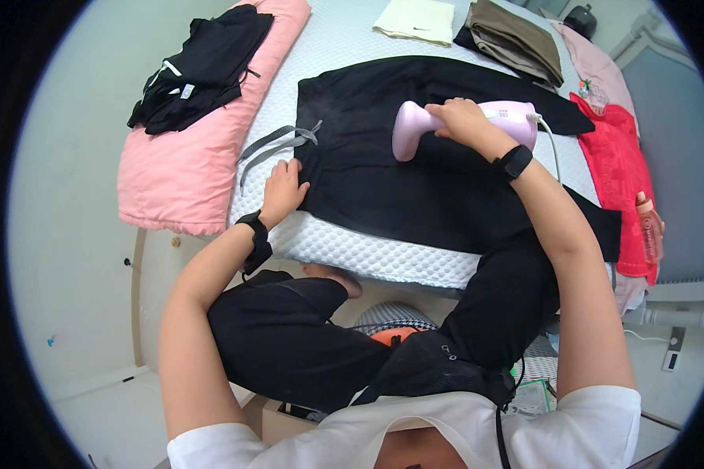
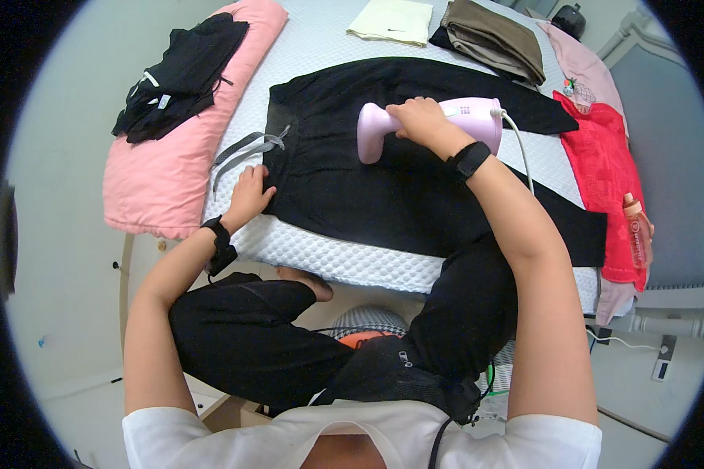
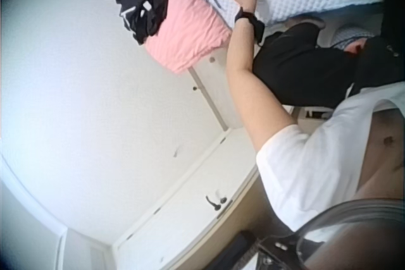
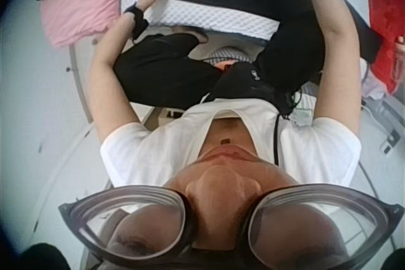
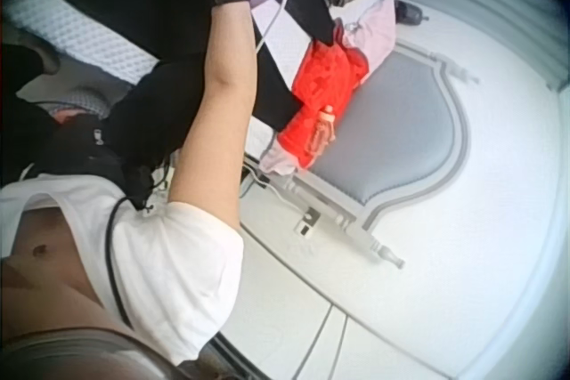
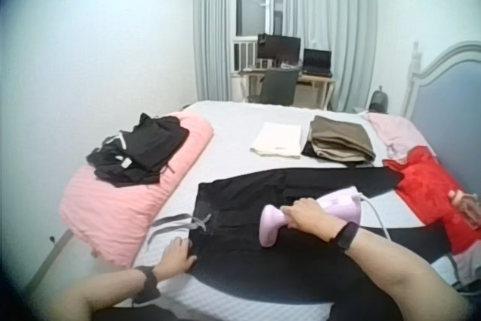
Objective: The person is using a handheld steamer on a pair of black pants laid out on a bed.
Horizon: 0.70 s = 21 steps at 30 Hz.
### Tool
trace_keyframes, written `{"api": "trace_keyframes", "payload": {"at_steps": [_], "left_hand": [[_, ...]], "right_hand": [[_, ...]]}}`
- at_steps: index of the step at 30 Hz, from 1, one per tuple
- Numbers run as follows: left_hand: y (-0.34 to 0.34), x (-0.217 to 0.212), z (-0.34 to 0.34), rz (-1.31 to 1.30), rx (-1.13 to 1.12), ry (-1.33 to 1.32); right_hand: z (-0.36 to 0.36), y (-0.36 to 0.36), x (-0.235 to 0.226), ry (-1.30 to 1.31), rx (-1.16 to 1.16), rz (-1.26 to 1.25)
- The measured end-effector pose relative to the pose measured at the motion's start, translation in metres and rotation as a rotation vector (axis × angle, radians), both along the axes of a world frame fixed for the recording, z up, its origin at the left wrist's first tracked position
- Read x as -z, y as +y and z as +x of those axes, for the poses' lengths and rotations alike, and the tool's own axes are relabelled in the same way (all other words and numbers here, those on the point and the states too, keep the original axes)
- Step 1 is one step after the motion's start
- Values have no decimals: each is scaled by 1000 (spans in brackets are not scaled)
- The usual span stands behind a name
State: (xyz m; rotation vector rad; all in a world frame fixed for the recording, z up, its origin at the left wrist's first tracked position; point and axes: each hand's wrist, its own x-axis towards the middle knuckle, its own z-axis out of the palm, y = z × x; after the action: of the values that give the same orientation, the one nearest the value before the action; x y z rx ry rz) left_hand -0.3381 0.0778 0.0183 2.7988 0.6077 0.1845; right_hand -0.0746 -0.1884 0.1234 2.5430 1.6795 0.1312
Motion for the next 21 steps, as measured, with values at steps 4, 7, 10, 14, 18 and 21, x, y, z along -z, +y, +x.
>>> {"api": "trace_keyframes", "payload": {"at_steps": [4, 7, 10, 14, 18, 21], "left_hand": [[-9, -11, 16, 120, 338, -169], [-9, 3, 34, 129, 470, -108], [-11, 12, 48, 135, 399, 46], [-10, 19, 48, 268, 405, 212], [-13, 19, 45, 345, 388, 263], [-16, 20, 44, 385, 391, 244]], "right_hand": [[-3, 6, 6, 54, -4, 29], [-9, 16, 12, 117, -18, 67], [-9, 16, 16, 158, -32, 88], [-1, -6, 15, 134, -27, 89], [10, -46, 1, 102, 57, 28], [13, -65, -4, 93, 101, -9]]}}
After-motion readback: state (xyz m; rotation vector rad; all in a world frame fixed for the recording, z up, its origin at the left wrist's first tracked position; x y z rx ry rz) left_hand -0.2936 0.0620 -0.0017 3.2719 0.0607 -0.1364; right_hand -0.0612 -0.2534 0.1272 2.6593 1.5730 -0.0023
